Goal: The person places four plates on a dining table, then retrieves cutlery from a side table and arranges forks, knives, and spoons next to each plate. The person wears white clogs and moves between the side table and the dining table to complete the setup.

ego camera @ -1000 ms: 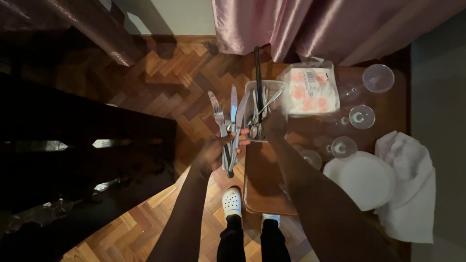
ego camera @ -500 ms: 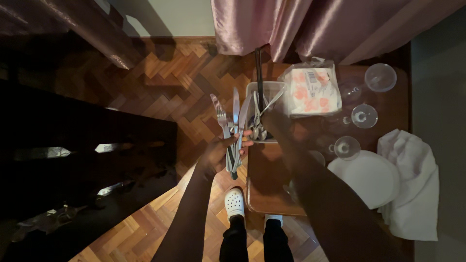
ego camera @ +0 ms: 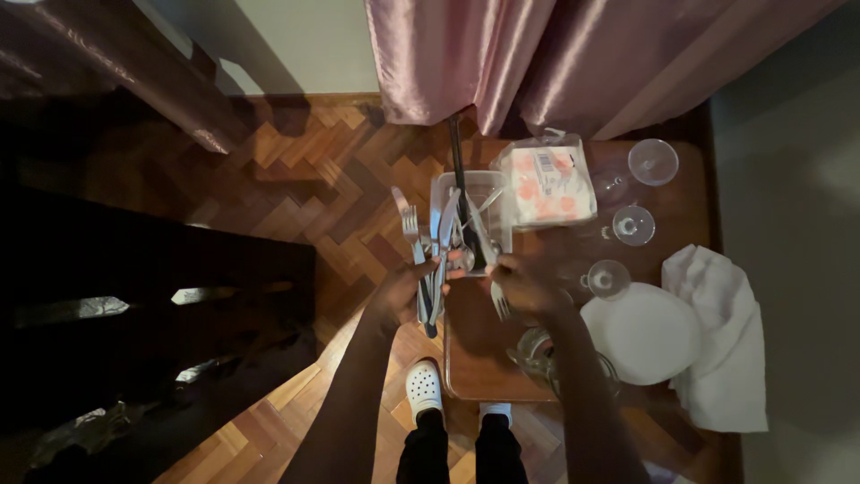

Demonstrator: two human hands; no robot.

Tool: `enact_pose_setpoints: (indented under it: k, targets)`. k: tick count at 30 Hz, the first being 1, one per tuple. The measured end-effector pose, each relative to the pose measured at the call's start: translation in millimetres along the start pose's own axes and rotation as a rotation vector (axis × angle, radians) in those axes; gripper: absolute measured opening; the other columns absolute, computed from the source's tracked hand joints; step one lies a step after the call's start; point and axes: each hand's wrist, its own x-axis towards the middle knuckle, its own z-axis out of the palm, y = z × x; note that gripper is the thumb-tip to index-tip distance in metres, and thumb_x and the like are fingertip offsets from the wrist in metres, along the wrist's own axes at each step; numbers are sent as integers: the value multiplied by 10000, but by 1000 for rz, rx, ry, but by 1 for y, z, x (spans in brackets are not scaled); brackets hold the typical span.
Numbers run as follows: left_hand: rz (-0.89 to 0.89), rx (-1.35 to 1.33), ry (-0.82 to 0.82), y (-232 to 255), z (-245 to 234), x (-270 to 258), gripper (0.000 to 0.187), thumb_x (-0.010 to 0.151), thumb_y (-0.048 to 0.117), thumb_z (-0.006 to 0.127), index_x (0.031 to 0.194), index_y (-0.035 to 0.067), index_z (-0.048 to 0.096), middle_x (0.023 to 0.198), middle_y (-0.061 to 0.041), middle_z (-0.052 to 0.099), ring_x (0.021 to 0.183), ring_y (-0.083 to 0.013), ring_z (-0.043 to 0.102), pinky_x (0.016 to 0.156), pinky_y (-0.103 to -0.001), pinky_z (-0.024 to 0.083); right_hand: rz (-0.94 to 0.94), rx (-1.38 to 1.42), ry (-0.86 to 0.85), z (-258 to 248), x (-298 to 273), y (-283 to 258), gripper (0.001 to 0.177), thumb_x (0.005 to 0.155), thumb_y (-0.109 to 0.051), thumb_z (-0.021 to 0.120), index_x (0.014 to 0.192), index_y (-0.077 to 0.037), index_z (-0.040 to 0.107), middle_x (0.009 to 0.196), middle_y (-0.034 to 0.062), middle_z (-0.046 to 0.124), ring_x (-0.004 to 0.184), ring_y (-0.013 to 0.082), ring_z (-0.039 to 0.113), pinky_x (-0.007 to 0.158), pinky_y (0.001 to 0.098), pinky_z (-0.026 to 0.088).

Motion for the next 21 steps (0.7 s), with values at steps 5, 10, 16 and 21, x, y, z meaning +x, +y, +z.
enact_pose_setpoints:
  k: [5, 10, 16, 21]
  targets:
    - [-95, -30, -131, 9, -6, 0, 503, 1064, 349, 530, 1410, -15, 502, 1336, -149, 689, 967, -210, 720, 719, -318, 615, -303, -174, -70, -46, -71, -123, 214, 981, -254, 647, 944, -48, 689, 778, 106, 702, 686, 220, 678, 648, 378, 527]
    - [-113, -7, -282, 37, 15, -16, 664, 1085, 526, 408, 1427, -36, 504, 1346, -189, 655, 1097, -293, 715, 730, -323, 612, -278, -573, -302, -78, -70, -195, 155, 859, -265, 726, 977, -183, 783, 870, 48, 770, 790, 206, 727, 734, 406, 535]
    - [-227, 205, -338, 57, 53, -52, 619, 1038, 529, 418, 1484, 102, 459, 1453, -152, 600, 1131, -283, 729, 707, -283, 603, -459, -874, -397, -76, -53, -237, 121, 813, -227, 758, 904, -158, 797, 860, 80, 756, 804, 257, 723, 742, 415, 543]
    - [-172, 163, -298, 44, 61, -85, 486, 1065, 448, 533, 1370, 70, 527, 1323, -167, 647, 795, -141, 653, 566, -216, 533, -449, -946, -492, -61, -51, -258, 126, 797, -182, 768, 901, -164, 836, 865, 73, 769, 804, 253, 744, 764, 401, 556]
